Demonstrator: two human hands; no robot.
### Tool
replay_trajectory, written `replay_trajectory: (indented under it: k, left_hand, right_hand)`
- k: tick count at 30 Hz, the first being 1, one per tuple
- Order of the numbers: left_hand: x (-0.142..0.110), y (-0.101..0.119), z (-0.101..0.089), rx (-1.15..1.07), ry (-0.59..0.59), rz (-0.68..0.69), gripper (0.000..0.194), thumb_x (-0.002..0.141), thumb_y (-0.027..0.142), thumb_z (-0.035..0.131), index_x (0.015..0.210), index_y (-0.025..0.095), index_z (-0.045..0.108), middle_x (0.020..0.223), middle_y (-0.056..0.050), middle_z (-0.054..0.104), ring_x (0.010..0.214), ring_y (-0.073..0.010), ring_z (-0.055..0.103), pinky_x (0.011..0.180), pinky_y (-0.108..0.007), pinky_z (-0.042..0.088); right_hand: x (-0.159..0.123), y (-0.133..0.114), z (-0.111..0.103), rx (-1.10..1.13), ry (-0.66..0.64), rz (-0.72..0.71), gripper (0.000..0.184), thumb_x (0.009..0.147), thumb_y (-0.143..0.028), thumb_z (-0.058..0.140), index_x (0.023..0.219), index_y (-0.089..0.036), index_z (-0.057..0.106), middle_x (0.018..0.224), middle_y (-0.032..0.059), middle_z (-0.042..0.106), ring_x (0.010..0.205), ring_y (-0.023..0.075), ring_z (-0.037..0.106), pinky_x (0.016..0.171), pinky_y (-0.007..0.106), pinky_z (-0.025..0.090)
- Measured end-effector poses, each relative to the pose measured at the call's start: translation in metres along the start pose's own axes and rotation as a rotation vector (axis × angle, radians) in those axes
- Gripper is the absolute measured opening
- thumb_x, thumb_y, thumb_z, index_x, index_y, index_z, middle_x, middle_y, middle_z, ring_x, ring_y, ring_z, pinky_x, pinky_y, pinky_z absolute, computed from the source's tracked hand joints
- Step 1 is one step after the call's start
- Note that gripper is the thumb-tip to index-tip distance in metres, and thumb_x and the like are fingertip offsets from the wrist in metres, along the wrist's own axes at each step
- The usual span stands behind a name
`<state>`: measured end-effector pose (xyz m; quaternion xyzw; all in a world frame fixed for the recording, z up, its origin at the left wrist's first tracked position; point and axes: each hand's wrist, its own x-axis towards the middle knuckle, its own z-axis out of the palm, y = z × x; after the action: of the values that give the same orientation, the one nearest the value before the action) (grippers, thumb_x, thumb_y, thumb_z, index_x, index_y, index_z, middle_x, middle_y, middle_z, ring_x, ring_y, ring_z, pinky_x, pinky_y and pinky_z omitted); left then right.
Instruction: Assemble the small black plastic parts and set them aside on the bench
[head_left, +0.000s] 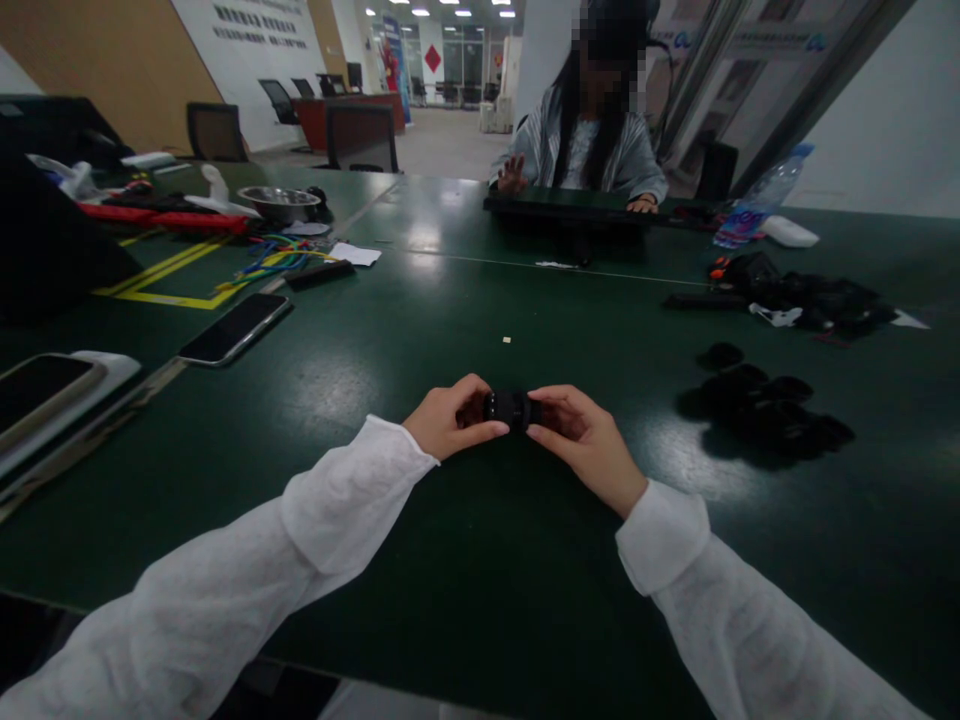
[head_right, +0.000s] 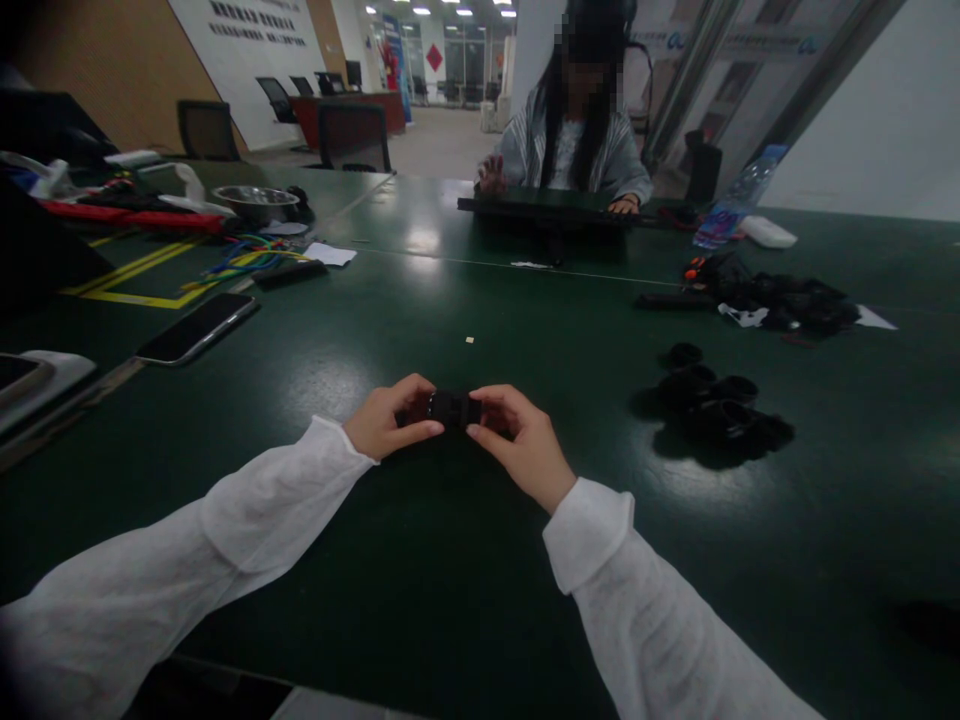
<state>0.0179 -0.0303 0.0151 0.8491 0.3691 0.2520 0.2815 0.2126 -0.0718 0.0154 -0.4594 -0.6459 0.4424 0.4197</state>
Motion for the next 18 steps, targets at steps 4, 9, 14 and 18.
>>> replay_trajectory:
  k: [4, 9, 14, 18]
  left_hand:
    - [0.0021, -0.0044, 0.0006, 0.130, 0.044, 0.078, 0.036, 0.077, 0.049, 0.037, 0.069, 0.015, 0.046, 0.057, 0.003, 0.043, 0.049, -0.0093, 0.043, 0.047, -0.020, 0.033]
    - [0.0027, -0.0074, 0.0012, 0.104, 0.063, 0.137, 0.048, 0.084, 0.044, 0.017, 0.063, 0.013, 0.048, 0.060, -0.001, 0.045, 0.055, -0.0114, 0.045, 0.053, -0.023, 0.036]
    - [0.0002, -0.0075, -0.0014, -0.044, 0.020, 0.124, 0.038, 0.084, 0.038, 0.025, 0.069, 0.013, 0.049, 0.064, 0.000, 0.046, 0.057, -0.0110, 0.047, 0.055, -0.022, 0.037]
    - [0.0010, -0.0103, -0.0020, 0.002, 0.018, 0.146, 0.028, 0.080, 0.033, 0.034, 0.070, 0.013, 0.049, 0.068, -0.001, 0.047, 0.059, -0.0114, 0.047, 0.053, -0.022, 0.037]
  right_hand:
    - [-0.0009, 0.0014, 0.0009, 0.007, -0.022, -0.020, 0.028, 0.068, -0.018, 0.056, 0.095, -0.025, 0.049, 0.095, 0.0007, 0.053, 0.087, 0.0152, 0.054, 0.077, 0.035, 0.046]
    - [-0.0009, 0.0039, 0.0032, 0.017, -0.013, -0.031, 0.028, 0.068, -0.017, 0.057, 0.094, -0.025, 0.049, 0.092, 0.0004, 0.054, 0.086, 0.0151, 0.055, 0.078, 0.035, 0.046]
    - [0.0004, 0.0009, 0.0026, 0.029, 0.020, -0.010, 0.029, 0.067, -0.016, 0.057, 0.093, -0.025, 0.049, 0.093, 0.0005, 0.055, 0.087, 0.0154, 0.055, 0.078, 0.035, 0.045]
    - [0.0004, -0.0008, 0.0017, 0.043, 0.015, -0.002, 0.029, 0.067, -0.015, 0.057, 0.093, -0.025, 0.049, 0.093, 0.0004, 0.055, 0.088, 0.0153, 0.055, 0.079, 0.035, 0.045]
